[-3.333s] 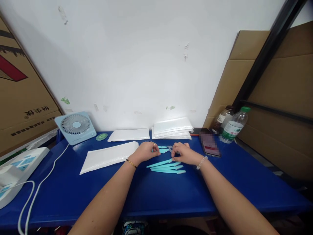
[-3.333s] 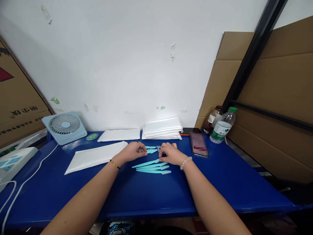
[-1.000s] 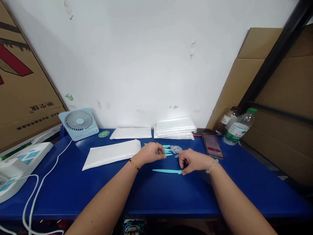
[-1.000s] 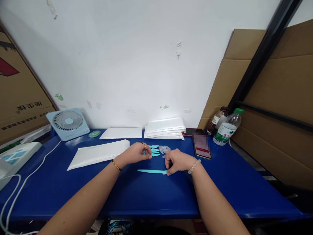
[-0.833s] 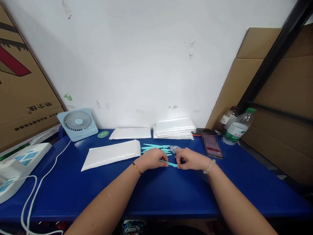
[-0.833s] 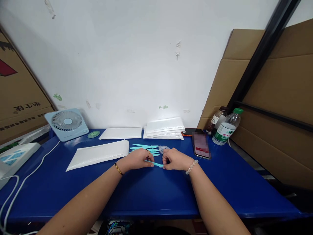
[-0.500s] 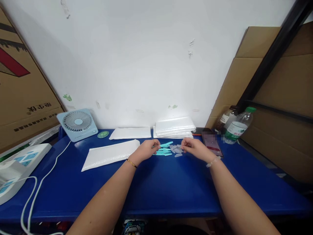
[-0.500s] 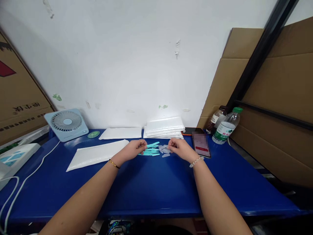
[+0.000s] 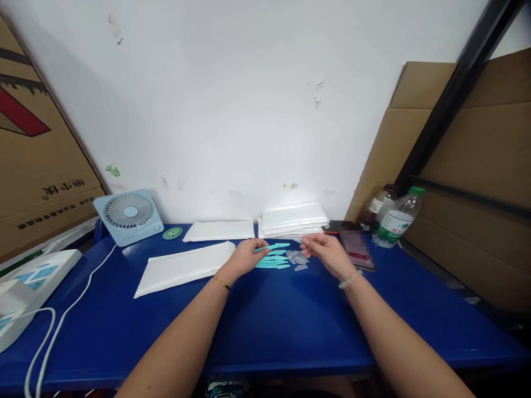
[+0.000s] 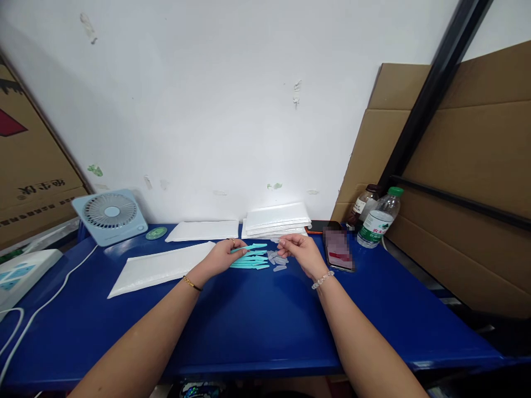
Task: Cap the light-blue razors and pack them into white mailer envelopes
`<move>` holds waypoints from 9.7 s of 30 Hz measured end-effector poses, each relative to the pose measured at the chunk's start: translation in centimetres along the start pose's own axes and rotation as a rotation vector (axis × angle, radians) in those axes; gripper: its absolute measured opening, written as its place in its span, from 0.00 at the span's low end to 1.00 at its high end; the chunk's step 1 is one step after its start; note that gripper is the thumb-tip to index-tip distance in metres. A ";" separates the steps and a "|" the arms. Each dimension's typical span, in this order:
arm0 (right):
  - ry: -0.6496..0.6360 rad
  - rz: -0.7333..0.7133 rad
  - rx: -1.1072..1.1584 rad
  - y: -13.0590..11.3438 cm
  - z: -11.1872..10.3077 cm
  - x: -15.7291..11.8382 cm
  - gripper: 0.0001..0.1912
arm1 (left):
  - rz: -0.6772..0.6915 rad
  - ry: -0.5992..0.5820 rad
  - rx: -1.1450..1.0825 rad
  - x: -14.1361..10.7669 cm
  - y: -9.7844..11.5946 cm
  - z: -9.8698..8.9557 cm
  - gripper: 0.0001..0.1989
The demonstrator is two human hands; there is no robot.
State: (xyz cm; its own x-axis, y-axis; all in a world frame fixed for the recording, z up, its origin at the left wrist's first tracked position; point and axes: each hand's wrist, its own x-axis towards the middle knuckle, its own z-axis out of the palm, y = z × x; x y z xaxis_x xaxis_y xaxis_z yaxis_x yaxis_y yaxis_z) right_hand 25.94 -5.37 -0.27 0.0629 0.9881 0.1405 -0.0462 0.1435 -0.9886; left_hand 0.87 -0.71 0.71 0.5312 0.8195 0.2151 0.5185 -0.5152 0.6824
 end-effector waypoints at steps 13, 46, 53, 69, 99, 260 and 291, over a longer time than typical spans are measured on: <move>-0.087 -0.028 -0.088 0.1 2.1 -0.8 0.18 | 0.013 -0.014 0.015 -0.1 0.5 0.5 0.16; -0.356 -0.289 -0.973 0.7 1.3 -0.7 0.09 | 0.051 -0.164 0.428 -0.4 0.7 1.5 0.05; -0.335 -0.188 -0.797 1.2 1.6 -1.0 0.04 | 0.049 -0.191 0.377 -0.5 1.1 2.3 0.04; -0.172 -0.251 -1.140 0.3 -0.8 -0.4 0.04 | 0.025 -0.074 0.520 -0.1 -0.9 0.2 0.07; -0.202 -0.168 -0.656 0.5 0.6 -0.6 0.12 | 0.033 -0.084 0.179 -0.6 0.6 0.0 0.12; -0.256 -0.369 -1.213 0.9 1.0 0.1 0.08 | 0.013 0.033 0.471 0.4 -1.1 -0.1 0.05; -0.156 -0.286 -0.865 1.5 0.4 0.7 0.10 | -0.025 0.040 0.406 0.8 -1.7 0.5 0.06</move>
State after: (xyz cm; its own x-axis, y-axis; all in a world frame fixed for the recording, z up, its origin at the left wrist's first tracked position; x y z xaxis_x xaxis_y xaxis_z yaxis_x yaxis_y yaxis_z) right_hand 25.50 -4.47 -1.68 -0.1811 0.9267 0.3291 0.7148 0.3539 -0.6031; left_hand 0.71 0.74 -0.63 0.4929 0.8379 0.2345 0.7575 -0.5458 0.3582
